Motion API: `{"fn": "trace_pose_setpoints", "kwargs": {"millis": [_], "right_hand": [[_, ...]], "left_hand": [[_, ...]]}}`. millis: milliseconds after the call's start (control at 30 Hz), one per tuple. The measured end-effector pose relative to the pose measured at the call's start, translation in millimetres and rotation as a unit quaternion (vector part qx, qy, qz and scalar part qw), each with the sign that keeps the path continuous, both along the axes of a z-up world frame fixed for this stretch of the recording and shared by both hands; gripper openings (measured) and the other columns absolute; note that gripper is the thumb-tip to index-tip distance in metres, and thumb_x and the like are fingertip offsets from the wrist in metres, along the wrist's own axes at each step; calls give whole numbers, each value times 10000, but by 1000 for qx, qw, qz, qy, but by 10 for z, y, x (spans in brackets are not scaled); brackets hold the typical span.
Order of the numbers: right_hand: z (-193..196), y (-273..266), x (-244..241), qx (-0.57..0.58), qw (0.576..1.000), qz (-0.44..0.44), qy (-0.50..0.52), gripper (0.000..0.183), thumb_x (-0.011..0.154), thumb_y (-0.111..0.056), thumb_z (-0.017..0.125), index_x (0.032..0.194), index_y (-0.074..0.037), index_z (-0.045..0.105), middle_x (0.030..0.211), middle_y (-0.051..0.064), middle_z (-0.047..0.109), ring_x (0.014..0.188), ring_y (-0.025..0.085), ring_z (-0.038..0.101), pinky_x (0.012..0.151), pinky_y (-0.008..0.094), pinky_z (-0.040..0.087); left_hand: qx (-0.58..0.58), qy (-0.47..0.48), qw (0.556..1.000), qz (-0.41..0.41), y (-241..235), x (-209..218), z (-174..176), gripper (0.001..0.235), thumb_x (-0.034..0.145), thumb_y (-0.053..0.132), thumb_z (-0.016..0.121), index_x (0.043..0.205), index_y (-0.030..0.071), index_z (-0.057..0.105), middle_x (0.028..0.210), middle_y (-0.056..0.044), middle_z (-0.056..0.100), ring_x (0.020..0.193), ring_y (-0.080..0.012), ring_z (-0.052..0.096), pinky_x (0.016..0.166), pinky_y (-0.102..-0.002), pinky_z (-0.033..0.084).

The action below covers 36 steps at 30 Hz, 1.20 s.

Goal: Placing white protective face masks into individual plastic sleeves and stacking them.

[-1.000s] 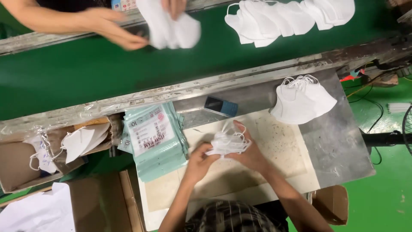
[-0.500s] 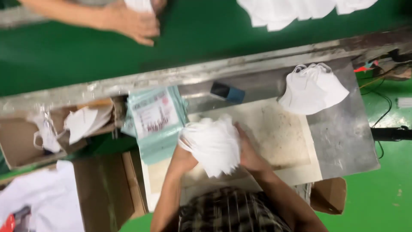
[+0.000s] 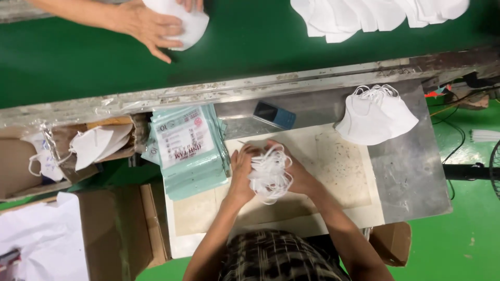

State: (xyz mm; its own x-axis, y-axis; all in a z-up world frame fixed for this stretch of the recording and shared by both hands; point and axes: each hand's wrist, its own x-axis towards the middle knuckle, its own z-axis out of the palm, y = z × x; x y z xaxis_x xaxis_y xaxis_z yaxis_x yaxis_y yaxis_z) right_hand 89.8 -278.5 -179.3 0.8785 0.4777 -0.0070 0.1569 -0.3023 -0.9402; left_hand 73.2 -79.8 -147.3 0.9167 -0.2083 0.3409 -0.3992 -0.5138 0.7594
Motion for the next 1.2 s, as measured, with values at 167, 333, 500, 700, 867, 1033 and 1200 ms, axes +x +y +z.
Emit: {"fn": "trace_pose_setpoints", "kwargs": {"millis": [167, 333, 500, 700, 867, 1033, 1200], "right_hand": [[68, -191, 17, 35, 999, 20, -7, 961, 748, -228, 847, 1541, -112, 316, 1550, 127, 409, 1432, 269, 405, 1119, 434, 424], [-6, -116, -93, 0, 989, 23, -148, 442, 1017, -78, 594, 1456, -31, 572, 1466, 150, 557, 1346, 264, 533, 1099, 431, 457], [-69, 43, -116, 90, 991, -68, 67, 186, 924, -99, 723, 1079, -17, 786, 800, 8, 695, 608, 66, 500, 545, 229, 396], [-84, 399, -3, 266, 928, -106, 236, 180, 927, -12, 706, 1094, 36, 755, 865, -9, 705, 746, 46, 577, 651, 226, 471], [158, 716, 60, 268, 904, -108, 317, 314, 876, -40, 711, 1187, -5, 729, 1000, 49, 784, 882, 112, 702, 809, 262, 574], [121, 861, 127, 270, 839, -131, 454, 359, 836, -34, 759, 1187, 8, 696, 1081, 82, 762, 998, 146, 737, 890, 318, 617], [71, 702, 110, 146, 920, -67, 358, 311, 893, -79, 743, 1198, -30, 769, 1054, 120, 779, 902, 180, 698, 778, 334, 564]], "left_hand": [[-28, 58, 997, 33, 88, -55, -564, 447, 725, 177, 854, 1104, 65, 645, 1114, -127, 676, 1140, -337, 628, 1177, -485, 354], [-102, 84, 990, 53, 104, -252, -204, 471, 742, 146, 834, 1166, 35, 663, 1210, -170, 654, 1168, -355, 595, 1031, -453, 469], [-271, 224, 935, -46, 687, -404, 90, 343, 925, 74, 663, 1267, 57, 647, 1254, -136, 653, 1160, -227, 653, 1003, -349, 544], [210, -18, 967, 146, 1674, -189, 291, 176, 806, 72, 765, 980, 42, 757, 1013, -128, 741, 956, -319, 685, 837, -391, 566], [275, -99, 953, 83, 1752, -133, 231, 169, 804, 50, 729, 968, 11, 723, 973, -138, 705, 933, -318, 681, 841, -395, 561], [376, -98, 921, 39, 1642, -188, 87, 89, 767, 33, 724, 827, 41, 658, 840, -120, 643, 817, -304, 658, 740, -432, 557], [244, -127, 953, 129, 1198, -366, 228, 229, 774, 179, 768, 881, 33, 628, 912, -148, 638, 754, -297, 621, 593, -400, 525]]}}
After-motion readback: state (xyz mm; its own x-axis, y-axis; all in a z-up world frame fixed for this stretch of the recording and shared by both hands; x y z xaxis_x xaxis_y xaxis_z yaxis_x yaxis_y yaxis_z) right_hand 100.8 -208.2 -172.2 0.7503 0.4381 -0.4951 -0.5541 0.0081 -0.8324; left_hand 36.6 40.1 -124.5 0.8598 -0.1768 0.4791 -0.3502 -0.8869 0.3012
